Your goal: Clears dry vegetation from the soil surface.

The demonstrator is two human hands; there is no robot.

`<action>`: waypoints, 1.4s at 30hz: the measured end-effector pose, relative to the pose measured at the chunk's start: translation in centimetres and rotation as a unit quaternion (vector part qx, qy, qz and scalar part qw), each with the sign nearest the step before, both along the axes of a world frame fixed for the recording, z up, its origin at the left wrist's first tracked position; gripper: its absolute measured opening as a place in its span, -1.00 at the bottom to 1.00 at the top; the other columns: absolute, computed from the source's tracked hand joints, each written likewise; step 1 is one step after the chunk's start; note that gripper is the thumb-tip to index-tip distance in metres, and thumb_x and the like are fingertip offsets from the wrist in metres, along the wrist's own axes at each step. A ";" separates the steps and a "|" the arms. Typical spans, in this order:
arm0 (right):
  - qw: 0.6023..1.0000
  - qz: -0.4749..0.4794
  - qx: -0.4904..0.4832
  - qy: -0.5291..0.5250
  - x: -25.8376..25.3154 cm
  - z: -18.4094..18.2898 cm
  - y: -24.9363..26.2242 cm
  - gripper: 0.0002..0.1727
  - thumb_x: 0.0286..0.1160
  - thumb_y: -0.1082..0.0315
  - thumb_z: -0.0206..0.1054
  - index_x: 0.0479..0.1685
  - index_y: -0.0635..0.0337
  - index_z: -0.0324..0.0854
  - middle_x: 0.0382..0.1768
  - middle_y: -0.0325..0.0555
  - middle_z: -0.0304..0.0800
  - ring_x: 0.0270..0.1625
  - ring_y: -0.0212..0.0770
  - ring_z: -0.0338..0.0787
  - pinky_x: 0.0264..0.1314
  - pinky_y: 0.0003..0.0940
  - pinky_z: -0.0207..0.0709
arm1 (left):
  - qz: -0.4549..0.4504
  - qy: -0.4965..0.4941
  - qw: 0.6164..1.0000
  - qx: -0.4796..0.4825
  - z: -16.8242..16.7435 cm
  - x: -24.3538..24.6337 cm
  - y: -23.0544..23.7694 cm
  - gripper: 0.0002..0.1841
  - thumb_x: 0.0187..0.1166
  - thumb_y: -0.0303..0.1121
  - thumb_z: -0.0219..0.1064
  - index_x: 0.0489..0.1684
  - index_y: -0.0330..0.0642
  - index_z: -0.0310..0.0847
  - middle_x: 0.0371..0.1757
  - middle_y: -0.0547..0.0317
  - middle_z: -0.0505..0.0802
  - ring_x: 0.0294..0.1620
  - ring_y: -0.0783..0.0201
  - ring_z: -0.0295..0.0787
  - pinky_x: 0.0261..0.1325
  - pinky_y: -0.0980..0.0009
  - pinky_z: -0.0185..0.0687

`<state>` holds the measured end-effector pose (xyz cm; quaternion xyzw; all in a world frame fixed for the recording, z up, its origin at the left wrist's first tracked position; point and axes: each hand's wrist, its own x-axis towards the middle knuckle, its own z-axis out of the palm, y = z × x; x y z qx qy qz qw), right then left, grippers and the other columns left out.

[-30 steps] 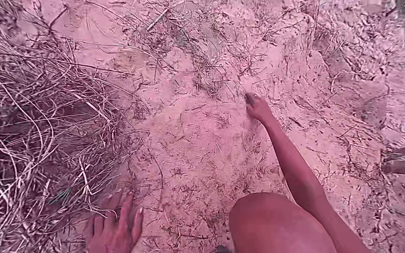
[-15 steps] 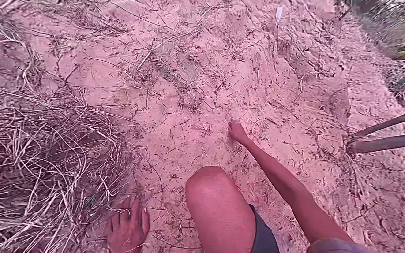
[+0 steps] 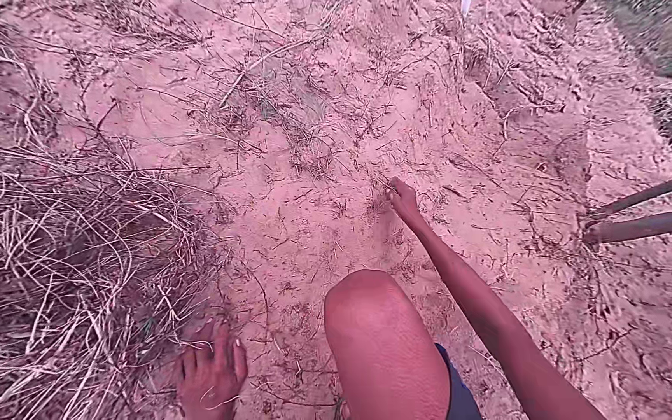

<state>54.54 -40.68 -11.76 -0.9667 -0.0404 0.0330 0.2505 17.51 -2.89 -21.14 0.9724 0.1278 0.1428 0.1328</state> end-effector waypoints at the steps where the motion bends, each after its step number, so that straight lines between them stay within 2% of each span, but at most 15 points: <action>1: 0.999 0.012 0.010 0.039 2.6 -1.1 0.0 -0.58 0.68 0.45 0.17 0.41 0.53 0.55 0.36 0.51 0.65 0.46 0.36 0.64 0.57 0.24 0.36 | -0.001 0.001 1.000 0.002 0.1 0.0 0.1 -0.34 0.66 0.06 -0.15 0.32 -0.22 0.73 0.34 -0.39 0.76 0.23 -0.48 0.72 0.29 -0.34 0.42; 3: 0.989 0.016 -0.016 0.147 5.8 -2.5 1.1 -0.33 0.74 0.21 0.25 0.77 0.30 0.25 0.74 0.40 0.26 0.79 0.34 0.25 0.81 0.26 0.07 | 0.000 -0.004 1.000 0.008 0.1 0.2 0.0 -0.34 0.66 0.06 -0.15 0.31 -0.21 0.74 0.33 -0.38 0.78 0.19 -0.46 0.74 0.26 -0.32 0.45; 8: 0.969 0.019 0.031 0.243 4.3 -2.0 1.8 -0.06 0.61 0.29 0.41 0.92 0.22 -0.09 0.81 0.37 0.11 0.83 0.28 0.19 0.83 0.20 0.06 | 0.006 -0.006 1.000 0.010 -0.1 0.0 -0.1 -0.36 0.66 0.04 -0.14 0.31 -0.19 0.74 0.32 -0.37 0.78 0.20 -0.46 0.74 0.25 -0.32 0.45; 12: 0.965 0.023 0.029 0.259 3.9 -1.2 1.8 -0.14 0.37 0.47 0.54 0.77 0.27 0.27 0.66 0.42 0.36 0.69 0.30 0.39 0.71 0.21 0.22 | 0.011 -0.007 1.000 0.018 0.2 0.5 -0.1 -0.36 0.63 0.04 -0.15 0.29 -0.18 0.75 0.33 -0.32 0.79 0.23 -0.41 0.74 0.27 -0.30 0.45; 14: 0.961 0.044 -0.016 0.272 3.8 -1.3 2.1 -0.14 0.30 0.48 0.58 0.73 0.29 0.33 0.63 0.46 0.40 0.67 0.37 0.42 0.67 0.30 0.24 | 0.011 -0.004 1.000 0.016 0.2 0.3 -0.1 -0.36 0.62 0.03 -0.14 0.29 -0.19 0.75 0.32 -0.34 0.79 0.21 -0.43 0.75 0.26 -0.31 0.46; 20: 0.969 0.016 -0.118 0.215 -1.0 -0.5 3.1 -0.40 0.40 0.38 0.47 0.52 0.27 0.60 0.33 0.49 0.67 0.46 0.45 0.60 0.51 0.39 0.36 | 0.010 -0.007 1.000 0.013 0.2 0.4 -0.2 -0.37 0.62 0.02 -0.11 0.30 -0.21 0.75 0.34 -0.31 0.79 0.22 -0.40 0.75 0.29 -0.28 0.46; 23: 0.978 -0.027 -0.056 0.200 -6.4 -0.7 2.7 -0.50 0.44 0.47 0.42 0.41 0.41 0.62 0.17 0.53 0.73 0.30 0.43 0.70 0.39 0.35 0.46 | 0.002 -0.006 1.000 0.005 0.3 0.2 -0.1 -0.37 0.63 0.00 -0.13 0.30 -0.22 0.74 0.34 -0.33 0.78 0.23 -0.41 0.75 0.32 -0.30 0.44; 25: 0.969 -0.027 -0.048 0.240 -10.9 -0.2 2.5 -0.50 0.49 0.48 0.33 0.44 0.51 0.54 0.24 0.54 0.68 0.37 0.36 0.66 0.48 0.25 0.41 | -0.001 -0.010 1.000 -0.005 0.3 0.4 -0.1 -0.37 0.63 0.00 -0.13 0.32 -0.22 0.73 0.35 -0.35 0.76 0.24 -0.43 0.73 0.32 -0.32 0.41; 29: 0.937 0.031 -0.076 0.339 -17.3 1.3 2.5 -0.51 0.48 0.50 0.33 0.44 0.39 0.61 0.26 0.46 0.71 0.38 0.29 0.68 0.48 0.19 0.42 | -0.001 -0.013 1.000 -0.007 0.2 0.4 -0.1 -0.39 0.64 0.00 -0.11 0.32 -0.21 0.73 0.37 -0.32 0.76 0.24 -0.40 0.74 0.34 -0.29 0.43; 33: 0.969 -0.018 0.058 0.240 -14.2 4.4 1.4 -0.62 0.47 0.58 0.38 0.29 0.38 0.67 0.16 0.27 0.78 0.17 0.01 0.76 0.31 -0.01 0.58 | -0.004 -0.005 1.000 -0.012 0.2 0.3 0.0 -0.37 0.63 0.01 -0.11 0.34 -0.23 0.71 0.37 -0.35 0.76 0.28 -0.44 0.71 0.36 -0.33 0.41; 35: 0.984 -0.028 0.008 0.175 -10.8 5.9 0.6 -0.65 0.42 0.61 0.33 0.20 0.47 0.69 0.02 0.36 0.80 0.05 0.18 0.80 0.18 0.17 0.56 | -0.011 -0.007 1.000 -0.010 0.2 0.2 0.0 -0.37 0.64 0.01 -0.11 0.34 -0.24 0.71 0.36 -0.36 0.76 0.28 -0.45 0.71 0.35 -0.34 0.42; 37: 0.981 0.023 -0.022 0.192 -7.6 6.4 0.2 -0.83 0.48 0.57 0.34 -0.06 0.50 0.70 -0.19 0.27 0.76 -0.13 0.08 0.73 0.04 0.13 0.51 | -0.015 -0.008 1.000 -0.010 0.3 0.4 0.1 -0.37 0.64 0.01 -0.11 0.35 -0.26 0.70 0.36 -0.37 0.75 0.28 -0.46 0.70 0.35 -0.34 0.42; 39: 0.990 0.006 -0.002 0.140 -5.1 6.4 0.3 -0.77 0.51 0.55 0.29 0.05 0.45 0.73 -0.10 0.28 0.81 -0.07 0.10 0.78 0.11 0.17 0.55 | -0.007 -0.004 1.000 -0.015 0.2 0.3 -0.1 -0.37 0.65 0.01 -0.11 0.36 -0.24 0.69 0.37 -0.36 0.75 0.29 -0.44 0.70 0.36 -0.33 0.41; 41: 0.991 0.042 -0.091 0.091 -3.2 5.2 0.2 -0.73 0.57 0.51 0.21 0.10 0.40 0.75 -0.06 0.32 0.84 -0.03 0.22 0.85 0.14 0.23 0.63 | 0.001 -0.003 1.000 -0.013 0.1 0.1 0.0 -0.37 0.63 -0.01 -0.11 0.34 -0.25 0.72 0.37 -0.35 0.76 0.30 -0.45 0.71 0.37 -0.35 0.40; 42: 0.983 0.082 -0.140 0.089 -1.8 4.3 0.0 -0.73 0.55 0.52 0.21 0.05 0.42 0.78 -0.04 0.39 0.85 0.07 0.34 0.83 0.23 0.33 0.55 | 0.004 -0.005 1.000 -0.011 0.0 0.2 0.0 -0.37 0.62 0.00 -0.11 0.33 -0.24 0.72 0.37 -0.34 0.76 0.30 -0.44 0.70 0.38 -0.34 0.38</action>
